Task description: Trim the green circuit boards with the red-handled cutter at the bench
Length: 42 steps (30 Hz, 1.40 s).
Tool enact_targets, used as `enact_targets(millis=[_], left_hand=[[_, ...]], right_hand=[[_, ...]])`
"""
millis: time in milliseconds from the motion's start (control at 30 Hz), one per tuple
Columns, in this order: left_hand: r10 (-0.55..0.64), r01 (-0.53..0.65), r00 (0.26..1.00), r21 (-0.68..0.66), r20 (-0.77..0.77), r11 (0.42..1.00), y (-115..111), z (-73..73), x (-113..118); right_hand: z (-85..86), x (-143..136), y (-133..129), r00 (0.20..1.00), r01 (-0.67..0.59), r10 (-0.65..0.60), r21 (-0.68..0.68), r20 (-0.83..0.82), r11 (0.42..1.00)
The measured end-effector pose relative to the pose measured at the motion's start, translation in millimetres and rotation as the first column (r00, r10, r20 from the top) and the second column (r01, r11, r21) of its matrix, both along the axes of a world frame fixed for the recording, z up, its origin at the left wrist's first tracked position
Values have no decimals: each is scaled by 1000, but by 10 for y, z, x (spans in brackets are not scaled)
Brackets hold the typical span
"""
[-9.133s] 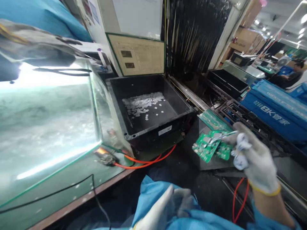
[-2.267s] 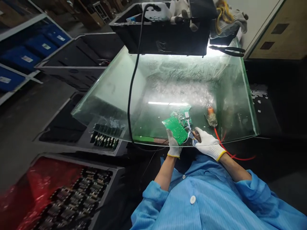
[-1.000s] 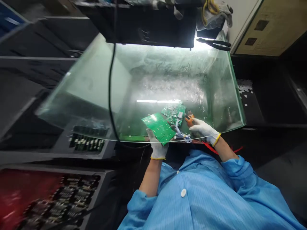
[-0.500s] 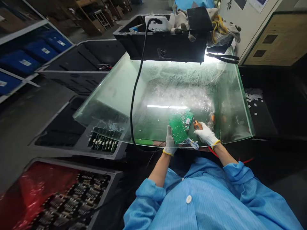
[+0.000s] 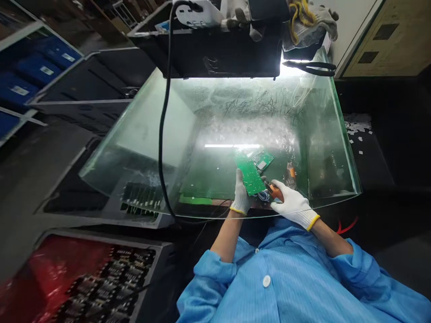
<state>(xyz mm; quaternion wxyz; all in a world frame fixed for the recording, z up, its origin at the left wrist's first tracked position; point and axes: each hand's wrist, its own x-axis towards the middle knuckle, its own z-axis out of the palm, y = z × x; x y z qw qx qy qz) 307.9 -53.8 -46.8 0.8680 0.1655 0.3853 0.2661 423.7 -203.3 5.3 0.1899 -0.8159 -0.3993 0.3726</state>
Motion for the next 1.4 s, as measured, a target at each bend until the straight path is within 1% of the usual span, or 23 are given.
enact_targets(millis=[67, 167, 300, 400, 433, 500, 567, 633, 733, 833, 933, 1033, 1133, 1333, 1400], left_hand=[[-56, 50, 995, -64, -85, 997, -4, -80, 60], [-130, 118, 977, -80, -168, 990, 36, -121, 96], [-210, 197, 969, -105, -132, 975, 161, -47, 68], [-259, 245, 961, -133, -95, 960, 211, -31, 24], [-254, 243, 962, -114, -97, 963, 200, -50, 11], [-210, 206, 971, -44, -111, 978, 130, -124, -5], [-130, 135, 984, 37, -124, 990, 11, -228, -9], [-64, 76, 990, 94, -125, 993, -116, -332, -3], [-7, 25, 991, 137, -130, 990, -245, -439, 18], [43, -19, 985, 144, -169, 989, -285, -472, 41], [54, -20, 978, 168, -199, 986, -297, -471, 58], [84, -41, 977, 217, -197, 975, -328, -490, 71], [100, -52, 979, 255, -180, 966, -371, -546, 75], [87, -25, 984, 360, -156, 933, -416, -686, 40], [82, -19, 984, 367, -157, 930, -416, -709, 19]], right_hand=[[72, -42, -25, 999, -39, 40, -19, 17, 999], [129, -62, -14, 986, -147, 150, -49, 66, 988], [129, -48, 60, 955, -223, 241, -118, 170, 968], [98, -34, 130, 940, -248, 280, -175, 193, 953], [86, -30, 153, 943, -250, 282, -180, 179, 951], [66, -22, 197, 956, -249, 271, -171, 113, 953], [54, -11, 234, 967, -242, 251, -169, 35, 955], [57, 4, 258, 972, -233, 236, -188, -7, 954], [85, 28, 270, 971, -237, 238, -192, -15, 952], [122, 41, 270, 967, -252, 256, -186, -4, 950], [142, 42, 269, 964, -262, 267, -200, 0, 944], [149, 45, 265, 963, -263, 268, -201, -3, 944], [149, 58, 256, 964, -263, 264, -190, -20, 946], [104, 89, 224, 969, -247, 242, -158, -49, 956], [80, 98, 217, 973, -230, 223, -135, -63, 964]])
